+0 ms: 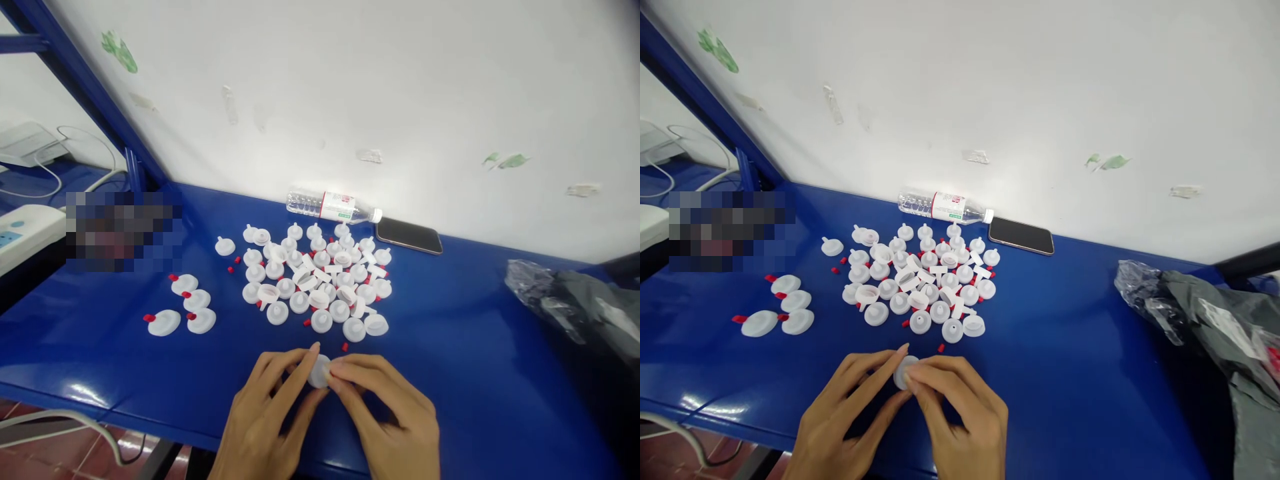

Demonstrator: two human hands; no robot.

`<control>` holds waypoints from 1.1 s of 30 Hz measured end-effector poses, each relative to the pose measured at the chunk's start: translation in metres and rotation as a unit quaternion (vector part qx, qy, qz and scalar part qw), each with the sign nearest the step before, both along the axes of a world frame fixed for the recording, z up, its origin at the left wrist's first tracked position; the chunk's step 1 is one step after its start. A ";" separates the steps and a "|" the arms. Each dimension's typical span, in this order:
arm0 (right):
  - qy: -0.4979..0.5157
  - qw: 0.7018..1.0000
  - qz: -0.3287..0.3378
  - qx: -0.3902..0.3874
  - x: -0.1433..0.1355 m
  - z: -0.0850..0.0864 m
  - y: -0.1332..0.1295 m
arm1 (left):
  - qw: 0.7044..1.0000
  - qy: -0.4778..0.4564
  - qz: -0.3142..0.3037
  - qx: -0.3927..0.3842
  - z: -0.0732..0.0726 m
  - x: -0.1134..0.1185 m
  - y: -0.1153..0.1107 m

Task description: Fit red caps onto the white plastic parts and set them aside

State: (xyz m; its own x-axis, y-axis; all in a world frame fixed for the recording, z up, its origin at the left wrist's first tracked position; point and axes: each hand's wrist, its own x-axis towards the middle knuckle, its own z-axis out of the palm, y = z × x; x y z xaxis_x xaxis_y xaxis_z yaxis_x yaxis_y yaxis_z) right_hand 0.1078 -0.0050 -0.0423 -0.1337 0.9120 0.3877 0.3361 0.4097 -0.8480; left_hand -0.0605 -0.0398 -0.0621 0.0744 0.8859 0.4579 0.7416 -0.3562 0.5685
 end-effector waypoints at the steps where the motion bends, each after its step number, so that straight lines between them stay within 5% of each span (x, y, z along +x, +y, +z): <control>1: -0.006 1.000 0.008 0.000 0.000 -0.001 0.000 | 1.000 -0.003 0.000 0.005 -0.001 0.000 0.000; 14: 0.028 1.000 0.001 -0.008 -0.010 0.001 0.000 | 0.998 -0.055 0.012 0.008 0.002 -0.002 -0.004; 20: 0.033 0.999 -0.015 -0.014 -0.032 0.000 -0.007 | 0.999 0.035 0.008 -0.033 0.010 -0.028 -0.016; 23: 0.035 0.998 0.017 -0.040 -0.041 -0.001 -0.006 | 0.995 0.091 -0.022 -0.017 0.010 -0.041 -0.022; 28: -0.006 0.994 0.100 -0.035 -0.032 0.004 0.001 | 0.996 0.089 0.012 -0.018 0.009 -0.052 -0.020; 33: -0.097 0.991 -0.083 0.028 0.002 0.009 0.009 | 0.985 0.096 0.139 -0.035 0.009 -0.078 -0.011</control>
State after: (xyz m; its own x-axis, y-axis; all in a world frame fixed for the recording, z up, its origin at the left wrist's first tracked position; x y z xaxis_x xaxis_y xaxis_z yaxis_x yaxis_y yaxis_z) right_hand 0.1095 0.0039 -0.0329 -0.0612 0.9054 0.4201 0.5579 0.3800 -0.7378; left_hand -0.1386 -0.0509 -0.0536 -0.0954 0.9135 0.3955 0.9011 -0.0896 0.4242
